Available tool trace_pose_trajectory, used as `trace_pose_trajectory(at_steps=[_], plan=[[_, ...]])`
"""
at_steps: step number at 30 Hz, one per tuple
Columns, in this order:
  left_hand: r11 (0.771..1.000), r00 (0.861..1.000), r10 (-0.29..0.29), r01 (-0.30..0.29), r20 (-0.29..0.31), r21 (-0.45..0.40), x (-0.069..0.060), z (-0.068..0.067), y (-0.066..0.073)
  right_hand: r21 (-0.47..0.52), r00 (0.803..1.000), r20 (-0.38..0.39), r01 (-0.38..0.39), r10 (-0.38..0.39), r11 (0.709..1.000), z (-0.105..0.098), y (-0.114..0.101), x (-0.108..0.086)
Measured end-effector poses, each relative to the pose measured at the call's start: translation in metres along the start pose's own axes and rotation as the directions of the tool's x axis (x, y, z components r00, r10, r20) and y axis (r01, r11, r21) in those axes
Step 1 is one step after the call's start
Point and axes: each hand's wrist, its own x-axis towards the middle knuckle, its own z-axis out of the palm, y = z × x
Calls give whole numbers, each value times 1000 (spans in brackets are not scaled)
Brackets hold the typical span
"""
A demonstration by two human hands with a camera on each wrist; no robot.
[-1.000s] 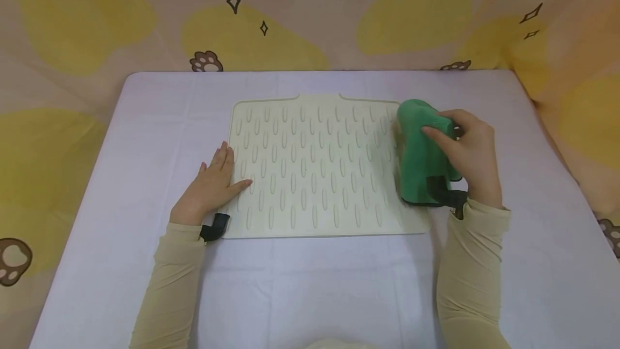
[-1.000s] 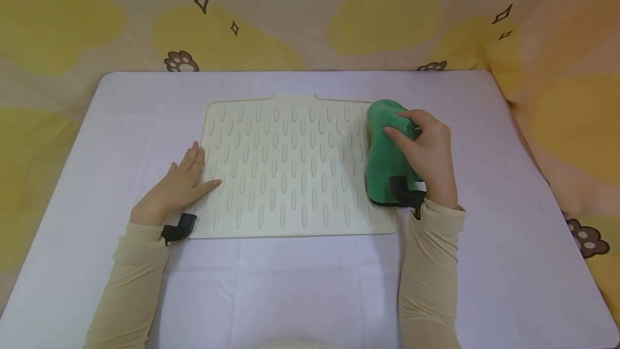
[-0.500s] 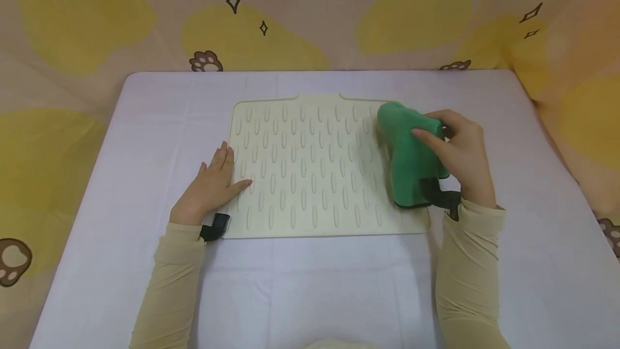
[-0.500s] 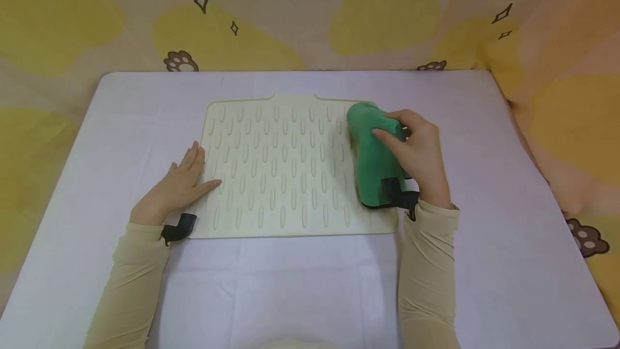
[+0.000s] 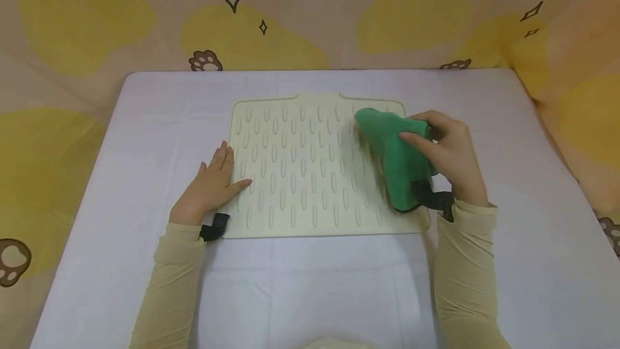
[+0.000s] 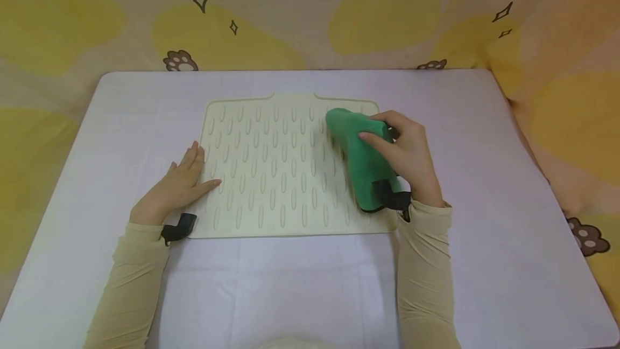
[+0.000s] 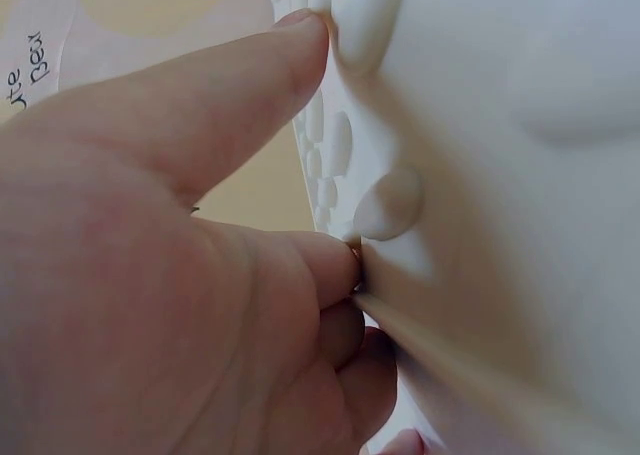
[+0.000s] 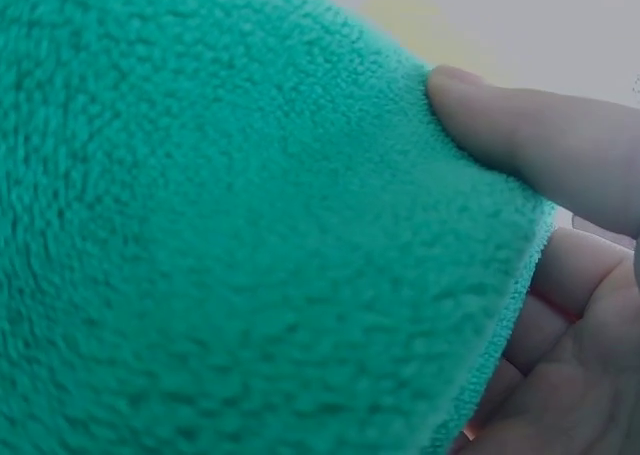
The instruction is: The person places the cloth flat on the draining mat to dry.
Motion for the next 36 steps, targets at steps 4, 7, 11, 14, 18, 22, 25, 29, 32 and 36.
trace_pose_trajectory(at_steps=[4,7,11,14,18,22,25,29,32,36], plan=[[1000,1000,1,-1,4,8,1,0,0,65,999,26,-24,22,998,2,-5,0],[1000,1000,3,-3,5,12,0,0,0,97,999,35,-30,27,995,2,-8,-1],[1000,1000,-1,1,-1,0,0,-1,1,127,999,33,-9,4,992,3,-9,-1],[1000,1000,-5,5,-6,-8,-1,-2,2,148,1000,26,6,-10,989,5,-10,-2],[1000,1000,-3,3,-3,-5,-1,-2,2,183,1000,11,18,-20,983,6,-15,-3],[1000,1000,-2,2,2,-6,0,-1,1,250,999,-11,47,-46,967,7,-22,-6],[1000,1000,-3,3,5,-7,0,-2,1,334,996,-28,85,-80,939,10,-26,-7],[1000,1000,1,-1,0,-9,-1,-3,2,442,991,-31,132,-132,887,14,-30,-9],[1000,1000,3,-3,-3,-7,-1,-3,2,485,988,-23,147,-155,862,17,-32,-10],[1000,1000,2,-2,0,-5,0,-2,2,488,985,-13,158,-173,859,21,-34,-11]])
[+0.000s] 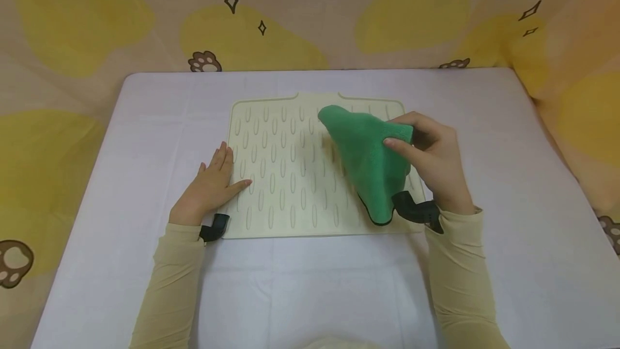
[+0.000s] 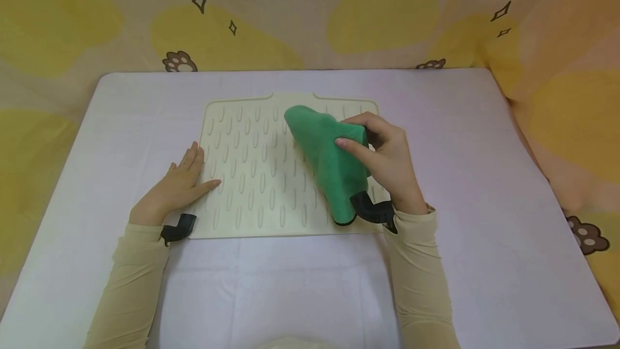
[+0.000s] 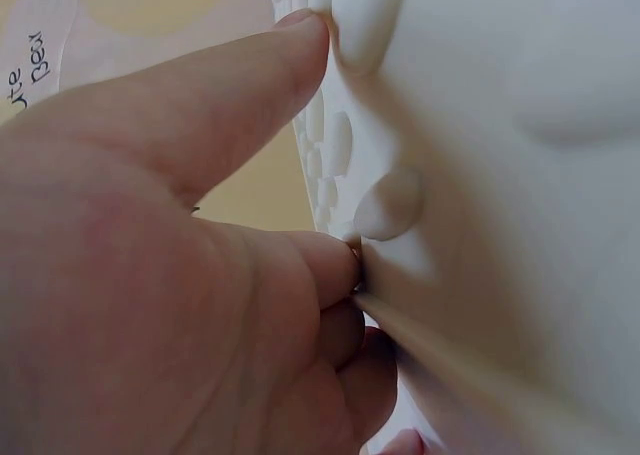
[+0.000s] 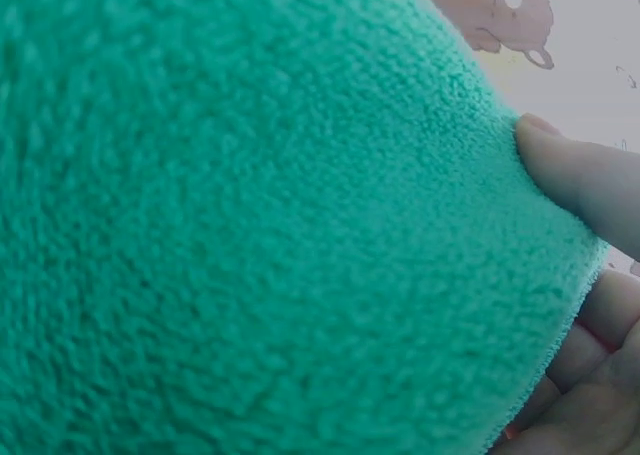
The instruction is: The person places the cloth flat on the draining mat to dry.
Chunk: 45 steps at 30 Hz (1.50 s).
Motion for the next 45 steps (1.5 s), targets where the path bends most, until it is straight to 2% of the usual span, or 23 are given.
trace_pose_trajectory(at_steps=[9,14,21,31,34,39,42,45], plan=[[1000,1000,-4,4,9,1,1,1,-2,82,999,-21,42,-41,996,9,-2,-3],[1000,1000,-8,8,11,-5,0,0,-1,83,996,-32,88,-86,993,12,0,-3],[1000,1000,-3,3,8,-9,-1,0,0,82,994,-18,112,-111,990,14,1,-3],[1000,1000,2,-2,-8,-10,0,0,-1,156,983,-52,184,-178,970,15,-1,-3],[1000,1000,4,-4,-7,-8,0,0,-1,178,990,-33,143,-140,974,15,2,-2],[1000,1000,6,-6,-1,-2,-1,-1,0,142,998,59,7,-16,990,14,11,2],[1000,1000,3,-3,3,-5,-2,-3,1,72,989,124,-89,80,993,11,19,6],[1000,1000,-1,1,3,-6,-1,-3,2,-61,964,204,-164,174,985,9,27,9]])
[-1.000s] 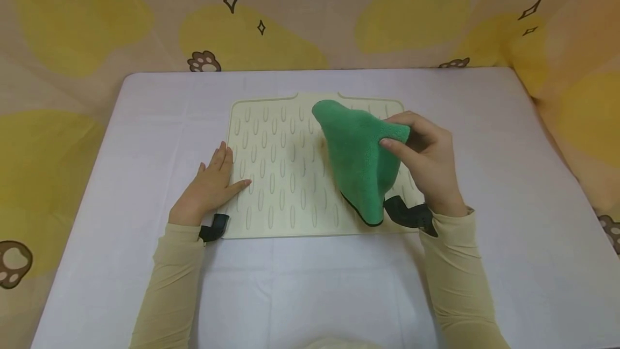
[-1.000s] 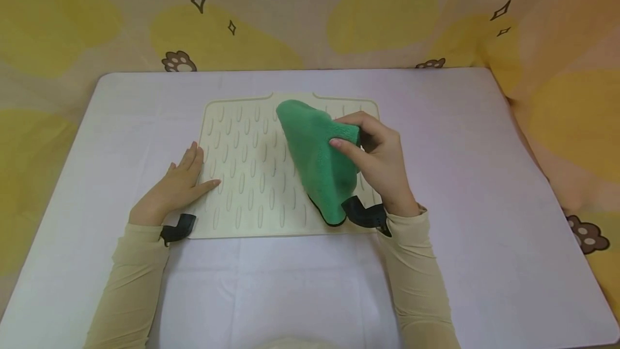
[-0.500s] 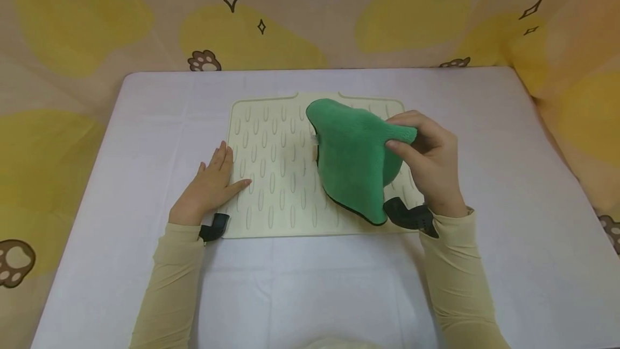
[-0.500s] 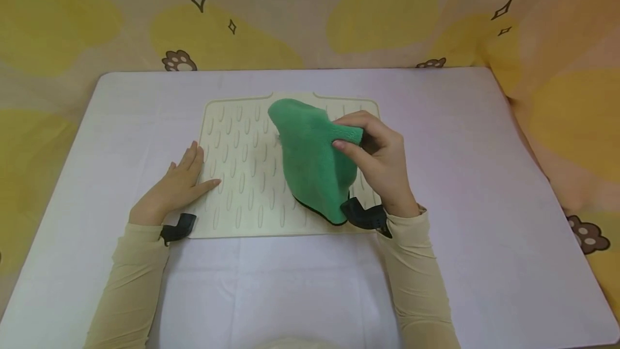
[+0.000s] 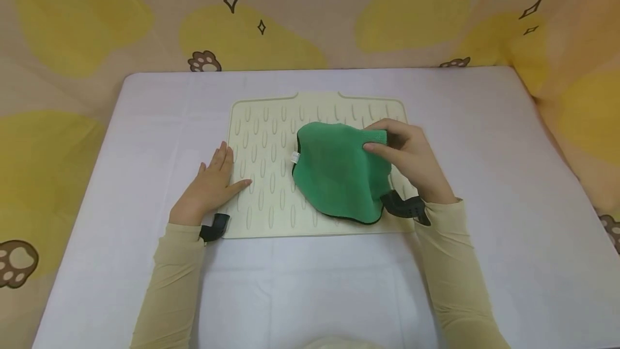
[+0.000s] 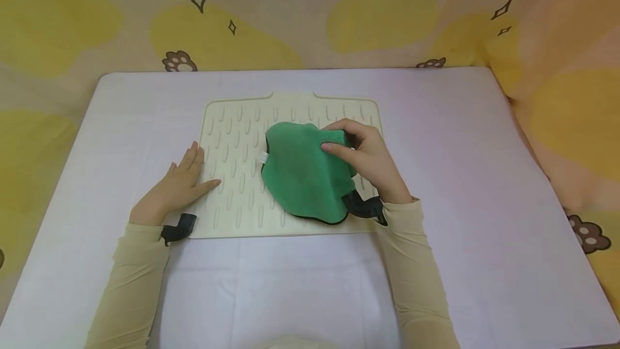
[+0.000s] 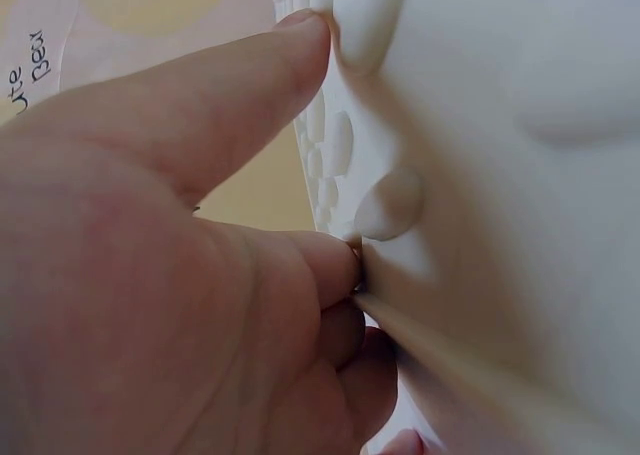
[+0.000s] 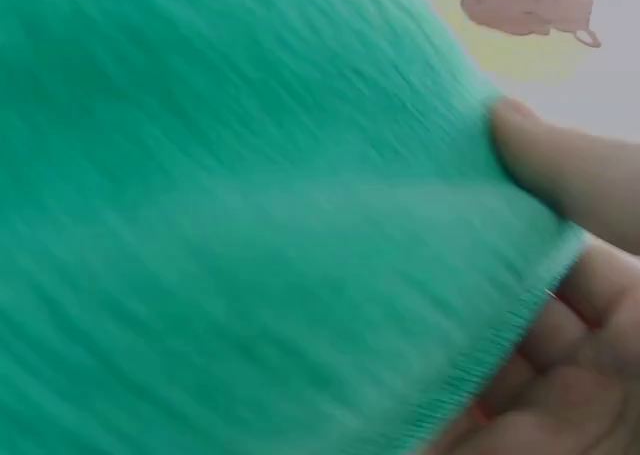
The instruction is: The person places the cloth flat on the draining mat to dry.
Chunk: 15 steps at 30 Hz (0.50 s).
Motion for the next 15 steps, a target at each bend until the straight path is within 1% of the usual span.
trace_pose_trajectory(at_steps=[3,4,6,8,11,13,15], plan=[[1000,1000,1,-1,-5,7,1,1,-1,-113,992,120,-24,37,993,1,6,3],[1000,1000,1,-1,-6,10,1,1,-1,-135,987,158,-17,39,991,1,8,4],[1000,1000,3,-3,-8,18,1,1,-2,-149,975,220,-1,34,989,4,11,6],[1000,1000,5,-5,-9,20,1,1,-2,-151,968,244,-15,52,988,6,14,7],[1000,1000,6,-6,-9,19,1,2,-2,-148,964,255,-42,79,988,8,19,9],[1000,1000,6,-6,-10,17,2,2,-2,-160,960,263,-54,96,986,10,23,10],[1000,1000,4,-4,-8,14,2,2,-3,-184,953,281,-66,117,981,12,29,11]])
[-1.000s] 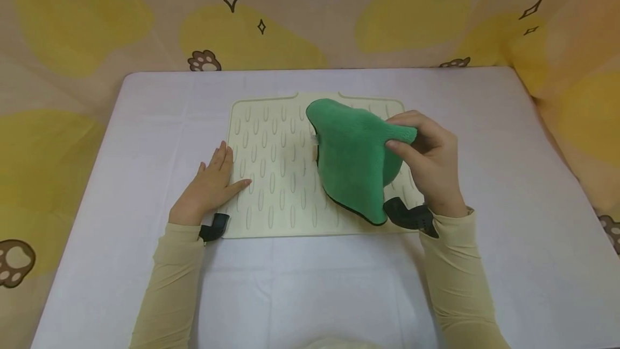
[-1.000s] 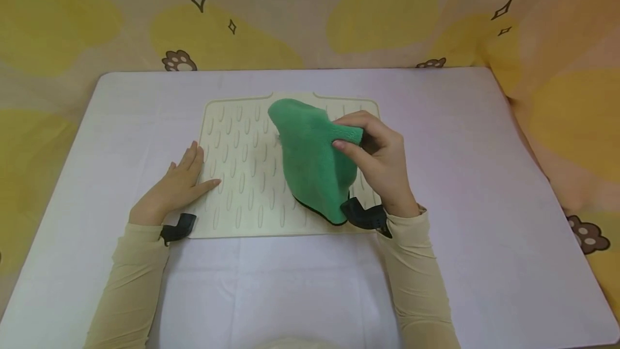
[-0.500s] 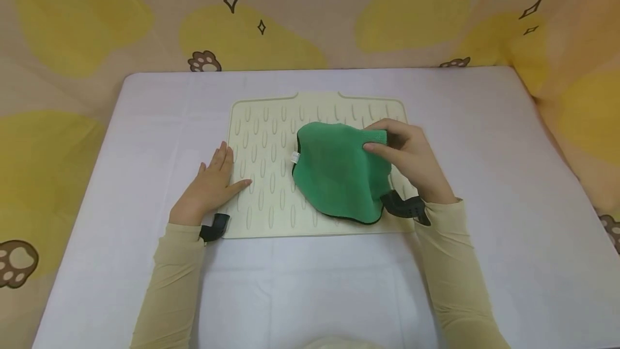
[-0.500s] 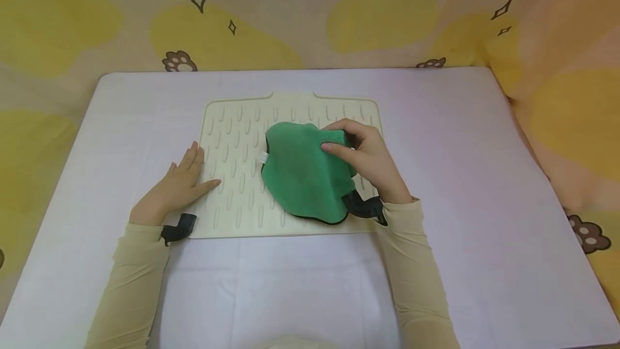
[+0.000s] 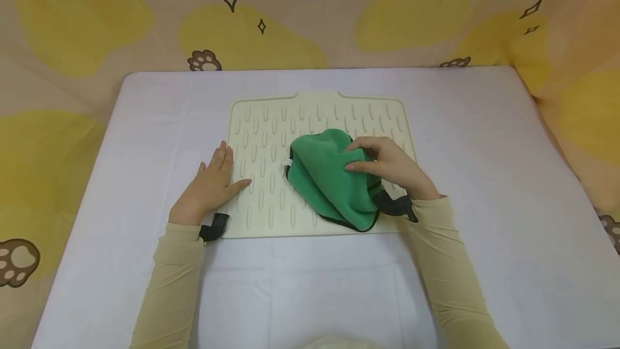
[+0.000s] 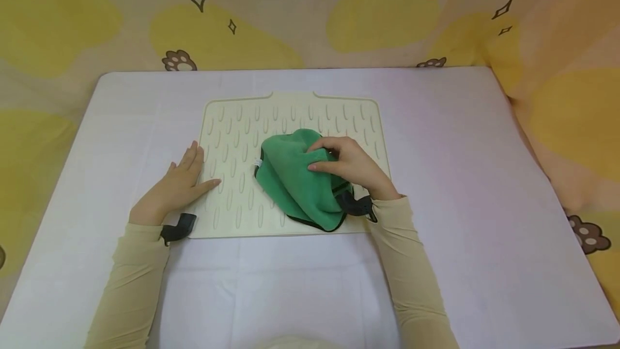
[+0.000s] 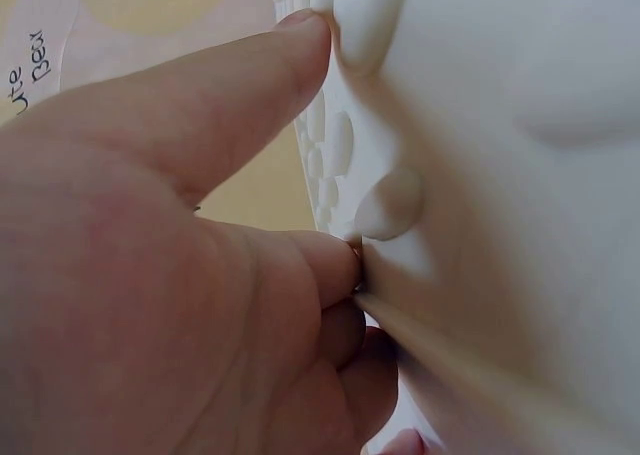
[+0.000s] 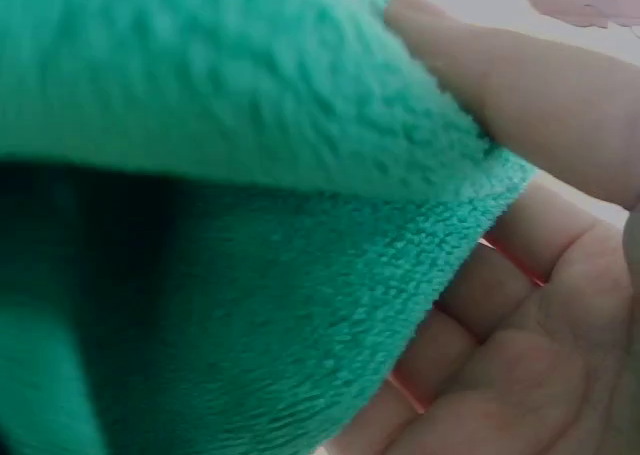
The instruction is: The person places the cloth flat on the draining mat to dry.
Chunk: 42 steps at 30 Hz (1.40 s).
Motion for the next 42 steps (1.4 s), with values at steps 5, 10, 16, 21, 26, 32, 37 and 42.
trace_pose_trajectory(at_steps=[5,10,16,21,26,32,37,42], plan=[[1000,1000,2,-2,4,-1,2,2,-3,-93,993,100,-47,56,995,8,14,7],[1000,1000,0,0,5,2,2,2,-3,-117,986,142,-71,88,991,14,22,11],[1000,1000,4,-4,-6,5,0,2,-2,-117,985,148,-73,90,991,12,20,11],[1000,1000,2,-2,-2,7,-1,1,-1,-97,986,135,-81,93,992,7,18,9],[1000,1000,2,-2,2,2,0,1,-2,-31,995,66,-79,81,996,1,17,6],[1000,1000,0,0,7,-1,1,0,-1,97,987,-123,-94,106,991,-8,18,2],[1000,1000,4,-4,10,2,1,0,-2,102,958,-250,-120,142,988,-15,25,0],[1000,999,18,-18,-26,-1,-1,-3,0,91,940,-272,-189,207,978,-16,37,3]])
